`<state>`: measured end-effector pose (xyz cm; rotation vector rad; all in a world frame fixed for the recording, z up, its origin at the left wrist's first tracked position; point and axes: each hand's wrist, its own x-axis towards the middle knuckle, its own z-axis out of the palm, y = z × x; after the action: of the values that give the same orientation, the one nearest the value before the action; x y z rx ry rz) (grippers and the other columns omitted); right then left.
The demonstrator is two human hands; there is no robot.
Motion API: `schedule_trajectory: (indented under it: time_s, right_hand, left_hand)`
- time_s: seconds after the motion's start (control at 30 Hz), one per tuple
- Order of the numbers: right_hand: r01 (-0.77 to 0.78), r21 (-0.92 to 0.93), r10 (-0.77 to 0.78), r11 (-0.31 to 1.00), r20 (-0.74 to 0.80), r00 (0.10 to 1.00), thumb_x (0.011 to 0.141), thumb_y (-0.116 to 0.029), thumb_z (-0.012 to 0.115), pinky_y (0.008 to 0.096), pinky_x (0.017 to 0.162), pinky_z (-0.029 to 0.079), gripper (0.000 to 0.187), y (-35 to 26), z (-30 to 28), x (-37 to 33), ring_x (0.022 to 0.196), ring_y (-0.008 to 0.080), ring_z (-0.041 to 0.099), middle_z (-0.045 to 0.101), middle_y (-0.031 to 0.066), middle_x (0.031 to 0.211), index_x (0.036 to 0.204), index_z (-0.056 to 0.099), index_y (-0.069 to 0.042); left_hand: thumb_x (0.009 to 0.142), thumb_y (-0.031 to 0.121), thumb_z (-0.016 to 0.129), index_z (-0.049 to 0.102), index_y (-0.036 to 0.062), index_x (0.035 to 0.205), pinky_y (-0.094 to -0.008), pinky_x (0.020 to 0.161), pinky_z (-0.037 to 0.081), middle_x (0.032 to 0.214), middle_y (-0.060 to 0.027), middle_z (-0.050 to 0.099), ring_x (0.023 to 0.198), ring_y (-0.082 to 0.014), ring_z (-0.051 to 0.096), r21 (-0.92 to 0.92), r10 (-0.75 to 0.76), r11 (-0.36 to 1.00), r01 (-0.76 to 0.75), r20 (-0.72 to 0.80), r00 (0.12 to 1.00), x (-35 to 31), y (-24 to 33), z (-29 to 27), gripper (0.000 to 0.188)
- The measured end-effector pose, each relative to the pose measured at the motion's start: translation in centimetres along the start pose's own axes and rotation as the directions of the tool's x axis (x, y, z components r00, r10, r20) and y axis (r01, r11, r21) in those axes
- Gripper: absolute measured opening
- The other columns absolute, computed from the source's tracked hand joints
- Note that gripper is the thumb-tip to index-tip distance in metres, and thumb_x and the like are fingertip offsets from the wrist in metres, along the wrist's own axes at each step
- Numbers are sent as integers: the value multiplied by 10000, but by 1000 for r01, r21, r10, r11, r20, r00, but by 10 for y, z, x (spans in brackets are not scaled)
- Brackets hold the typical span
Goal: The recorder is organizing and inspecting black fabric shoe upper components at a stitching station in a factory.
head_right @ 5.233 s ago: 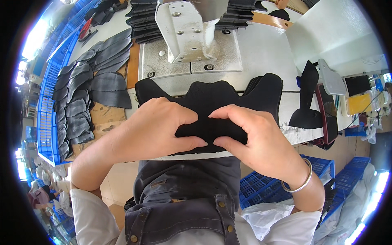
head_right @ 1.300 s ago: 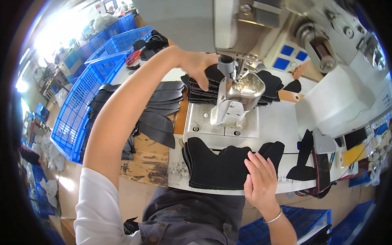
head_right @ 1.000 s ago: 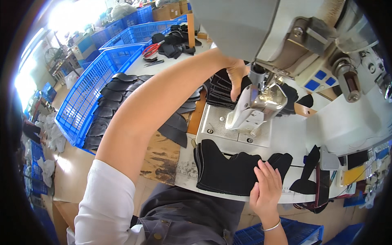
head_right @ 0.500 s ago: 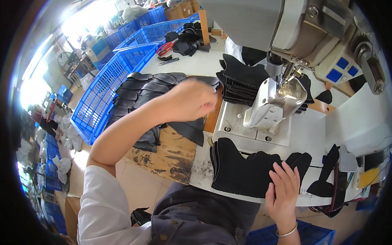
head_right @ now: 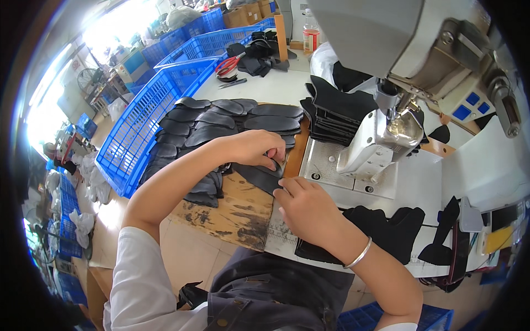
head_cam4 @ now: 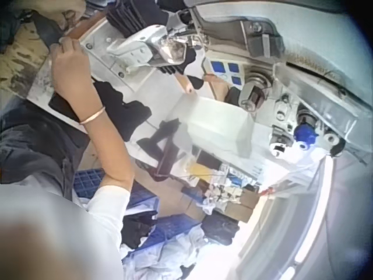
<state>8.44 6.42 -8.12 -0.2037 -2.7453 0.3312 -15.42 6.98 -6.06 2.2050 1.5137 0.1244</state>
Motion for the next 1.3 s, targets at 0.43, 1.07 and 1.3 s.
schedule_trajectory:
  time_s: [0.43,1.07,1.3]
  right_hand:
    - [5,-33,-4,999,29,1000,782,-139,652,373,871,469,316,9,16,5,1021,243,560,579,68,1041,1080,586,-57]
    - [-290,955,233,59,269,935,778,39,732,223,860,450,292,-7,-71,-49,937,66,563,616,-8,967,1024,585,-17]
    - [-634,766,621,107,446,645,831,-44,702,174,540,351,135,-3,-94,-121,635,1,423,523,-66,706,914,609,9]
  left_hand:
    - [954,151,569,568,14,1004,-279,720,538,974,-104,670,782,-150,647,-739,-444,609,-287,-618,648,-65,-57,-20,145]
    - [758,17,767,575,-12,908,-279,726,474,872,-93,598,800,-157,598,-763,250,547,-344,-243,937,-51,129,-22,246]
    - [782,200,747,599,-37,1081,-344,750,489,904,-149,649,805,-209,623,-591,222,780,-205,-45,974,6,137,55,410]
